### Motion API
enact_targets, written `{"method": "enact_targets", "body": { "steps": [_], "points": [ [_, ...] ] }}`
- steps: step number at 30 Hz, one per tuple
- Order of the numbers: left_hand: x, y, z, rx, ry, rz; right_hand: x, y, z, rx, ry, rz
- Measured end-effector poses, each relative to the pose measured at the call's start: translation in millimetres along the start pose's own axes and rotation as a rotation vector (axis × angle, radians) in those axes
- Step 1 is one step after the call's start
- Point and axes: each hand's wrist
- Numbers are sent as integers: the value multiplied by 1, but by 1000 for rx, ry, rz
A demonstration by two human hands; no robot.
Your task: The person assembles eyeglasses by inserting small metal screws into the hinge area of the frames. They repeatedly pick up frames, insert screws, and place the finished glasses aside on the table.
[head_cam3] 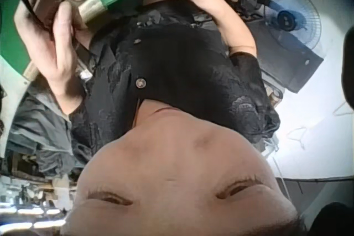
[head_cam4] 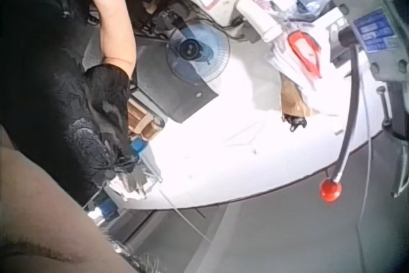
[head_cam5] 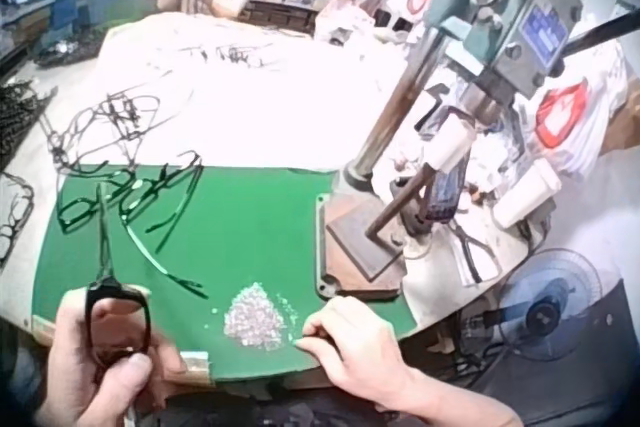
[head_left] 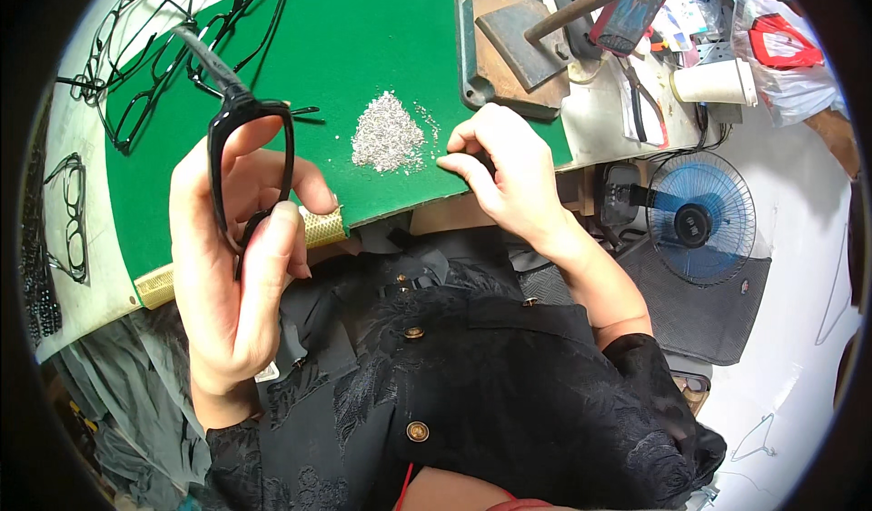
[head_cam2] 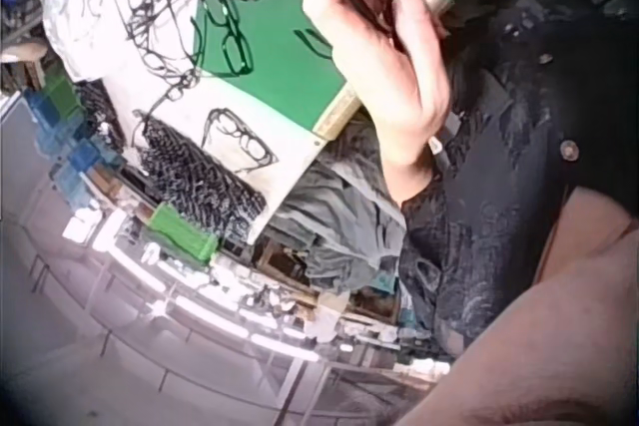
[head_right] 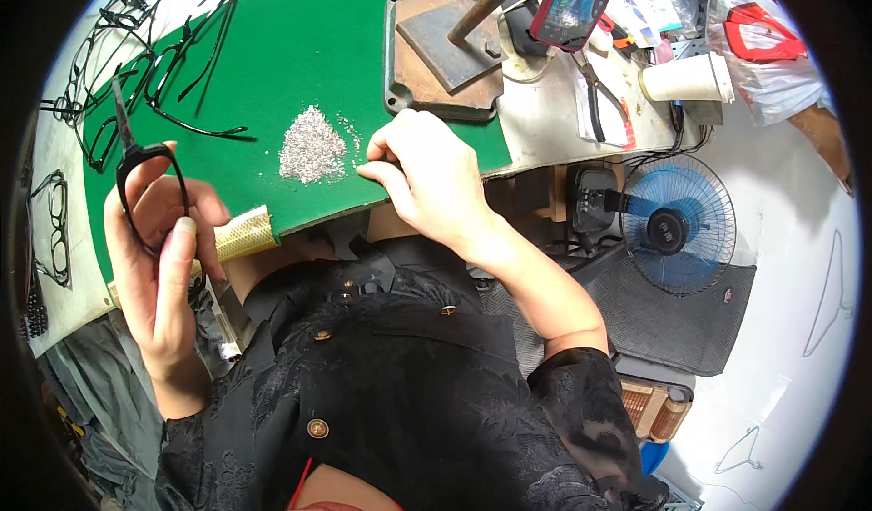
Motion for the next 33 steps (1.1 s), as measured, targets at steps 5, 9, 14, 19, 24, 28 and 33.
{"method": "enact_targets", "body": {
  "steps": [5,9,14,19,24,28,33],
  "points": [
    [0,-2,-4,22,-15,-13,5,-2,9,29,-83,-12],
    [3,-3,-9,27,-50,-75,11,-5,18,95,-90,-82],
    [6,-1,-10,45,-61,-144,11,-5,11,67,-45,-123],
    [2,-1,-8,16,-131,-108,8,-4,3,30,11,-102],
    [0,-1,-8,25,-149,-122,1,-1,5,125,104,2],
    [-3,-2,-11,9,-99,-103,0,1,7,170,163,31],
    [-8,-6,-6,-34,-34,-63,4,5,11,181,171,2]
  ]
}}
Point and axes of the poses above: each hand's wrist, its own y-axis away from the middle knuckle, its own x-axis out of the back of the hand, z = x × y, and after that the axes turned 7 degrees about -x, right-handed
